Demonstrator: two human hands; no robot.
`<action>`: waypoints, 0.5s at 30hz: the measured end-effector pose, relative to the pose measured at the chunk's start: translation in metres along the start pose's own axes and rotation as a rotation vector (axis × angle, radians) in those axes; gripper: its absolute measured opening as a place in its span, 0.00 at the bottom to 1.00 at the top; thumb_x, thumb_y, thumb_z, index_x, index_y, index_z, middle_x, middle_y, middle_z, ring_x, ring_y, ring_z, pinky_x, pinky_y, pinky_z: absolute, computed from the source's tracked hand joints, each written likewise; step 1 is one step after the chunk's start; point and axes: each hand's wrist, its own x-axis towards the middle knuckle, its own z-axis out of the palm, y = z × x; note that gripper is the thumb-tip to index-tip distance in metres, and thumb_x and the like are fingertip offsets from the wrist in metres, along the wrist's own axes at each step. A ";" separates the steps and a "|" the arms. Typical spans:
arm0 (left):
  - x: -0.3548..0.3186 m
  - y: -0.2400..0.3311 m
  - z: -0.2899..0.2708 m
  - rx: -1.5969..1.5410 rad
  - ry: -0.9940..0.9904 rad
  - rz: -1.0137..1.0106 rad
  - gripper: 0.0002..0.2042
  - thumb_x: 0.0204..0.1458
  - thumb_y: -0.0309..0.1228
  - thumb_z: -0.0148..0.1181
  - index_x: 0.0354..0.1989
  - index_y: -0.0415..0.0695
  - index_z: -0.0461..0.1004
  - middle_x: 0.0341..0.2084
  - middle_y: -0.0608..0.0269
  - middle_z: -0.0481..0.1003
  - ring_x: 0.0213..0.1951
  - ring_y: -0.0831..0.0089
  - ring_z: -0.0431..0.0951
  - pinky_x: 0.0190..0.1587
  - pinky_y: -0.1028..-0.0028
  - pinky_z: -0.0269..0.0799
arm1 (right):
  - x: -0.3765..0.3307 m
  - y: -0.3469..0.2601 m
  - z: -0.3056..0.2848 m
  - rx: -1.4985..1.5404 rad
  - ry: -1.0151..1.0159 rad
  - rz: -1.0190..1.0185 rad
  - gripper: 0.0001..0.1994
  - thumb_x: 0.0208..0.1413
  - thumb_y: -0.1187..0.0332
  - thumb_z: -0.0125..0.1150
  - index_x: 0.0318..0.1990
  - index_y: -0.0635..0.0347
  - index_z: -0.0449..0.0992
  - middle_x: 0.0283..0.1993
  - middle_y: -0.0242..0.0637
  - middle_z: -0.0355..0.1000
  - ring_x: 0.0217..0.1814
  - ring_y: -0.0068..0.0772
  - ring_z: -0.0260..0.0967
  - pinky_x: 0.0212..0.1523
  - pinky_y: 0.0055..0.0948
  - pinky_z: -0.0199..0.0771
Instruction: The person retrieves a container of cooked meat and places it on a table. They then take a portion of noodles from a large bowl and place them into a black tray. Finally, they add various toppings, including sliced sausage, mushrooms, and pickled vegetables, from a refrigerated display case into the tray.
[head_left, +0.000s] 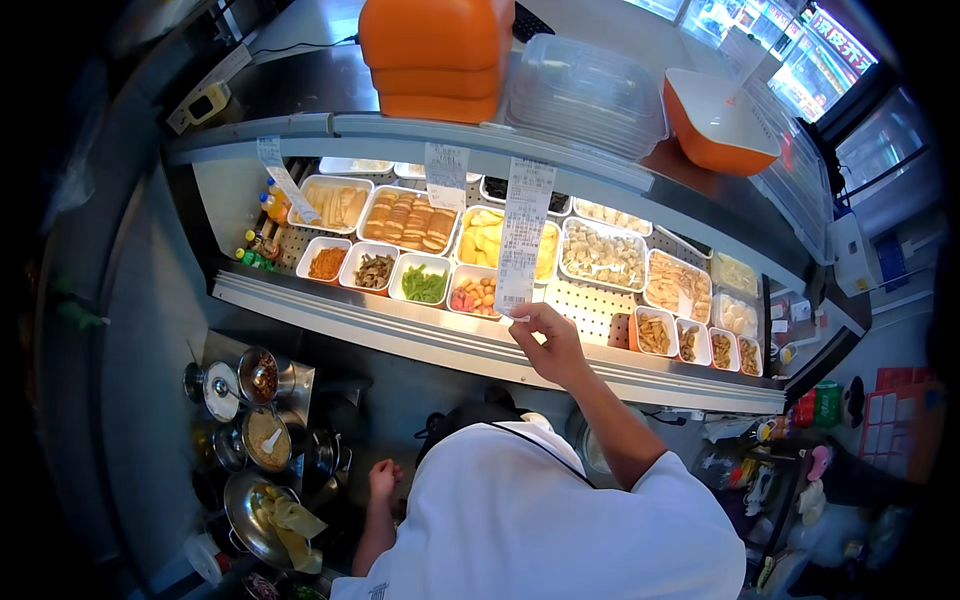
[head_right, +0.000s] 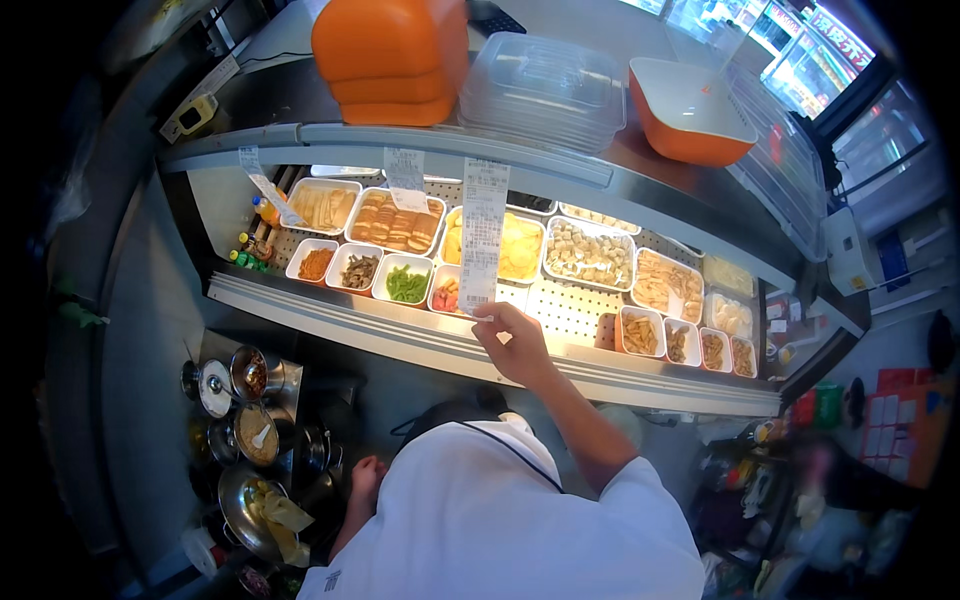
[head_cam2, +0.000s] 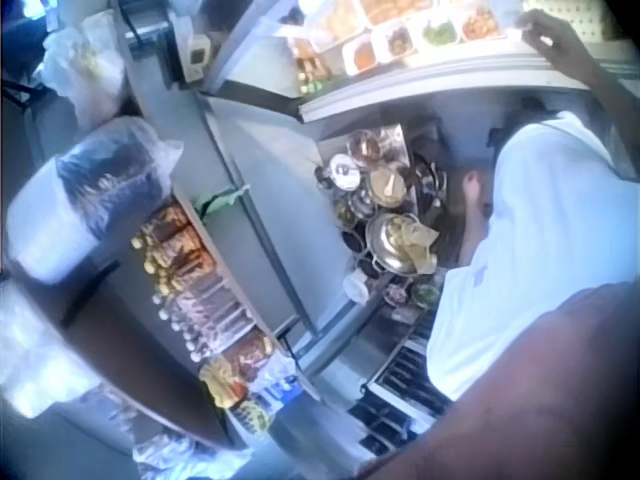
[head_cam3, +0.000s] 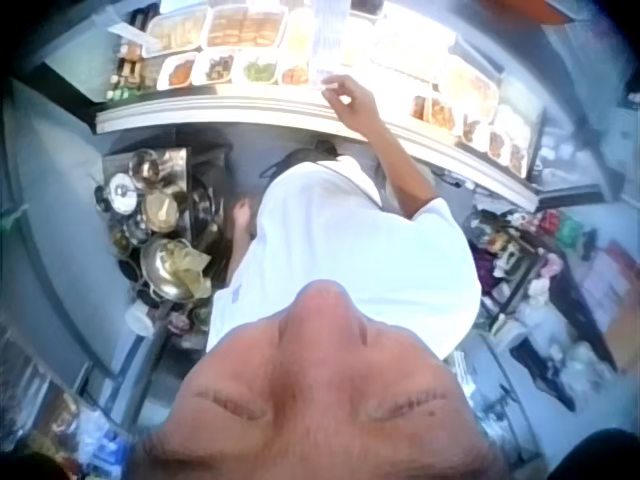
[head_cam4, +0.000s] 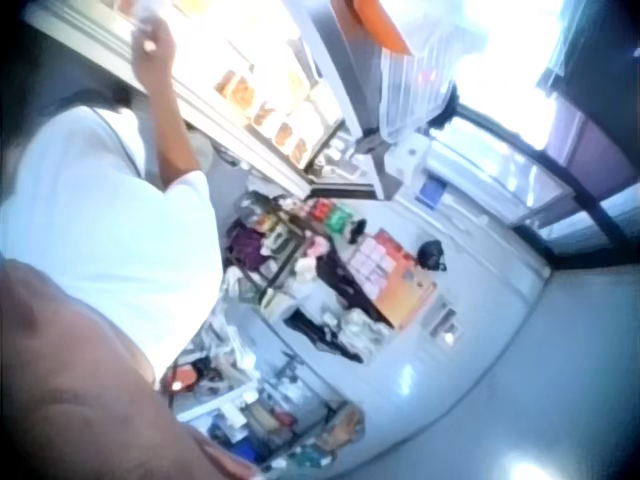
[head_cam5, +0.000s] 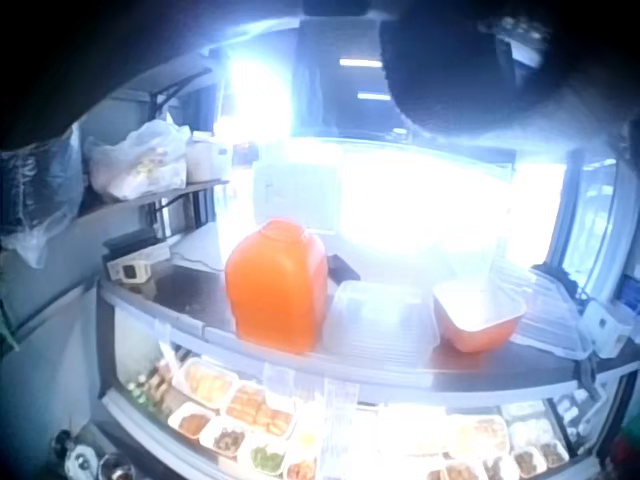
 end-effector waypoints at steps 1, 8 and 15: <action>0.002 0.002 0.000 0.020 0.003 -0.006 0.12 0.68 0.39 0.57 0.51 0.46 0.74 0.32 0.65 0.79 0.31 0.74 0.78 0.30 0.71 0.73 | -0.001 0.001 0.000 0.000 0.007 0.001 0.10 0.60 0.74 0.67 0.49 0.59 0.78 0.35 0.38 0.81 0.38 0.29 0.81 0.42 0.28 0.79; 0.004 -0.028 -0.027 0.072 0.008 0.003 0.12 0.68 0.39 0.57 0.49 0.43 0.75 0.32 0.63 0.79 0.28 0.73 0.78 0.27 0.70 0.73 | 0.000 0.007 0.006 -0.020 0.020 0.045 0.10 0.61 0.74 0.67 0.48 0.61 0.78 0.37 0.39 0.81 0.38 0.29 0.82 0.43 0.28 0.80; -0.026 -0.032 -0.055 0.246 -0.022 -0.063 0.11 0.69 0.37 0.53 0.46 0.42 0.75 0.28 0.63 0.76 0.24 0.72 0.76 0.20 0.70 0.68 | 0.002 0.020 0.009 0.015 -0.009 0.101 0.09 0.60 0.75 0.67 0.47 0.61 0.78 0.42 0.35 0.80 0.42 0.24 0.79 0.45 0.27 0.81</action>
